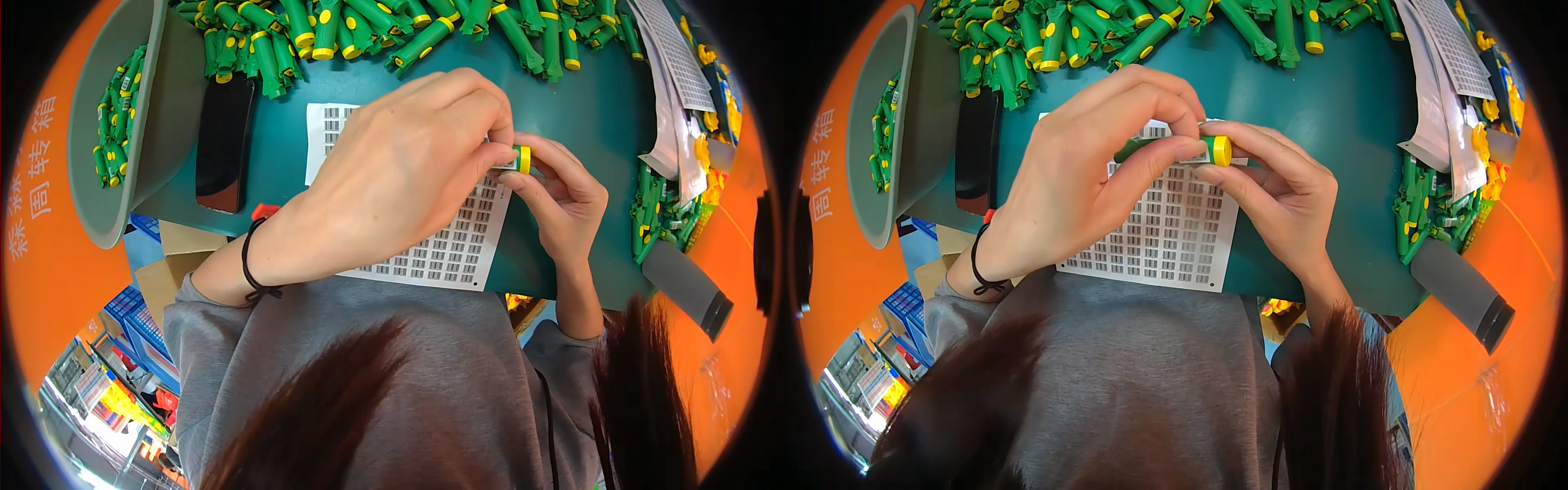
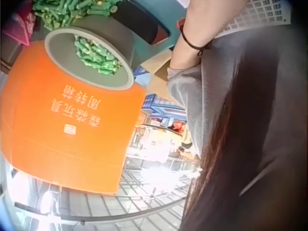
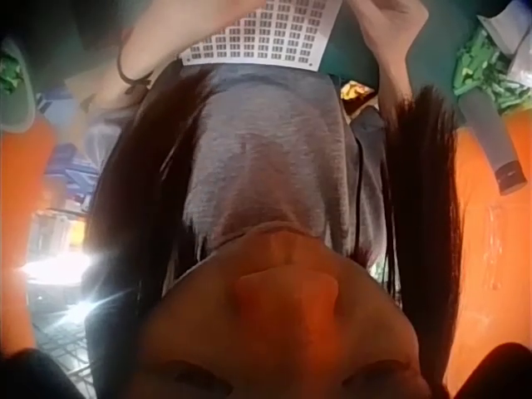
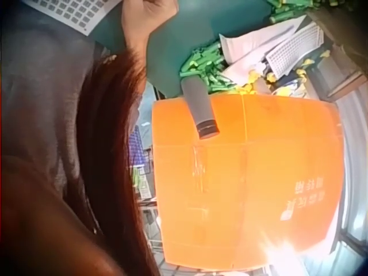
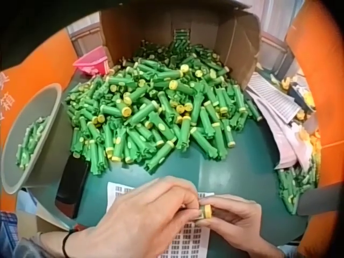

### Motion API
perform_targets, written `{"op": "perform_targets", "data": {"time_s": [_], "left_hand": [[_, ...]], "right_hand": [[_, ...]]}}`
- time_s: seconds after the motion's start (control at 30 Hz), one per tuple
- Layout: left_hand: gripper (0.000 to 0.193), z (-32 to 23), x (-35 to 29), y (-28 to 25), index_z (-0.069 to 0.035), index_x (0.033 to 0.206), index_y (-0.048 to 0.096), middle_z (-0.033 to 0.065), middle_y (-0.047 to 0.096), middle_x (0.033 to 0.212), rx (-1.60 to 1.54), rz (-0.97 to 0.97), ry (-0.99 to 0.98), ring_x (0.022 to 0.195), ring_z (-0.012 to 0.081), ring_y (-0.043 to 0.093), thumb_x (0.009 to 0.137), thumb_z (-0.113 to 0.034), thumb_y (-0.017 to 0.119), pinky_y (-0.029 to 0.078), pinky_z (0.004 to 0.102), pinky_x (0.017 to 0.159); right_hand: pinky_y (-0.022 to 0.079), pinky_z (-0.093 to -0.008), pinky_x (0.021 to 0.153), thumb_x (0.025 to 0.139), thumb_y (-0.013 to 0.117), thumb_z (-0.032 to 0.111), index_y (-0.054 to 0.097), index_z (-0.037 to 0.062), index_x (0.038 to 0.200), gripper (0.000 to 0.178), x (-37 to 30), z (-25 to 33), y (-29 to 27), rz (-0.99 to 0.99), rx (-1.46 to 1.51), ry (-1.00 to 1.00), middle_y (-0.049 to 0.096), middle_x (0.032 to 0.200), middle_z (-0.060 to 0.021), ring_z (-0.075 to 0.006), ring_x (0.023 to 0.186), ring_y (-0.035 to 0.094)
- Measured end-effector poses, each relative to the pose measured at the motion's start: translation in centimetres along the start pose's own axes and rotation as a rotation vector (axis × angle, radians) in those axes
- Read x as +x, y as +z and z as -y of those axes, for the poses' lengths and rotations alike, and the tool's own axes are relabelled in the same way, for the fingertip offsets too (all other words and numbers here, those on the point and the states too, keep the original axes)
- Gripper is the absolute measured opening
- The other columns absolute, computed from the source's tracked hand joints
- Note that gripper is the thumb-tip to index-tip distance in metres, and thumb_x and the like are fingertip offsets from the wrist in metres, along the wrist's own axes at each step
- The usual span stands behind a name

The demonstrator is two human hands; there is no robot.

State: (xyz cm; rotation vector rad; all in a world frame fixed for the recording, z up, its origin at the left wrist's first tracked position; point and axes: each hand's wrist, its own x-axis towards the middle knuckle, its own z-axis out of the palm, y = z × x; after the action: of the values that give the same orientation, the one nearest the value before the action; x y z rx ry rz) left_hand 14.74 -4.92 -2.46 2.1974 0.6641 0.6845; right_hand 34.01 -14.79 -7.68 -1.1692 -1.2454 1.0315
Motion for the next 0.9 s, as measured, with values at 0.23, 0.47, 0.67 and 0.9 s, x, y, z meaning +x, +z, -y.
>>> {"op": "perform_targets", "data": {"time_s": [0.23,0.47,0.67,0.9], "left_hand": [[0.012,-0.1,-0.1,-0.2,-0.001,0.099,0.062,0.0079,0.065,0.105,0.007,0.066,-0.045,0.089,0.0226,0.066,0.089,0.000,0.069,0.053,0.0312,0.075],[0.014,0.6,0.3,-0.4,0.000,0.102,0.072,0.0103,0.071,0.103,-0.077,-0.134,0.059,0.091,0.0213,0.069,0.088,-0.001,0.073,0.055,0.0297,0.081],[0.016,1.1,-0.4,0.0,-0.002,0.098,0.074,0.0096,0.072,0.098,-0.090,-0.071,0.044,0.090,0.0188,0.070,0.083,0.001,0.077,0.055,0.0295,0.078],[0.016,1.2,-0.7,1.1,0.001,0.097,0.070,0.0100,0.071,0.098,-0.086,-0.177,0.141,0.086,0.0174,0.068,0.083,0.006,0.075,0.056,0.0262,0.073]], "right_hand": [[0.059,-0.0303,0.090,0.086,0.073,-0.010,0.066,-0.0064,0.125,0.040,-0.1,0.0,0.1,-0.012,0.031,0.054,0.066,0.121,-0.0143,-0.0168,0.106,0.064],[0.061,-0.0356,0.089,0.090,0.068,-0.009,0.060,-0.0110,0.128,0.038,-0.1,-0.2,0.5,-0.088,0.173,0.146,0.069,0.117,-0.0191,-0.0238,0.100,0.071],[0.061,-0.0350,0.088,0.091,0.068,-0.008,0.061,-0.0114,0.126,0.036,-0.2,-0.5,0.6,-0.087,0.142,0.094,0.070,0.114,-0.0187,-0.0228,0.101,0.071],[0.058,-0.0326,0.095,0.087,0.071,-0.012,0.063,-0.0077,0.127,0.040,-0.5,-0.5,0.7,-0.084,0.245,0.114,0.066,0.124,-0.0164,-0.0206,0.111,0.065]]}}
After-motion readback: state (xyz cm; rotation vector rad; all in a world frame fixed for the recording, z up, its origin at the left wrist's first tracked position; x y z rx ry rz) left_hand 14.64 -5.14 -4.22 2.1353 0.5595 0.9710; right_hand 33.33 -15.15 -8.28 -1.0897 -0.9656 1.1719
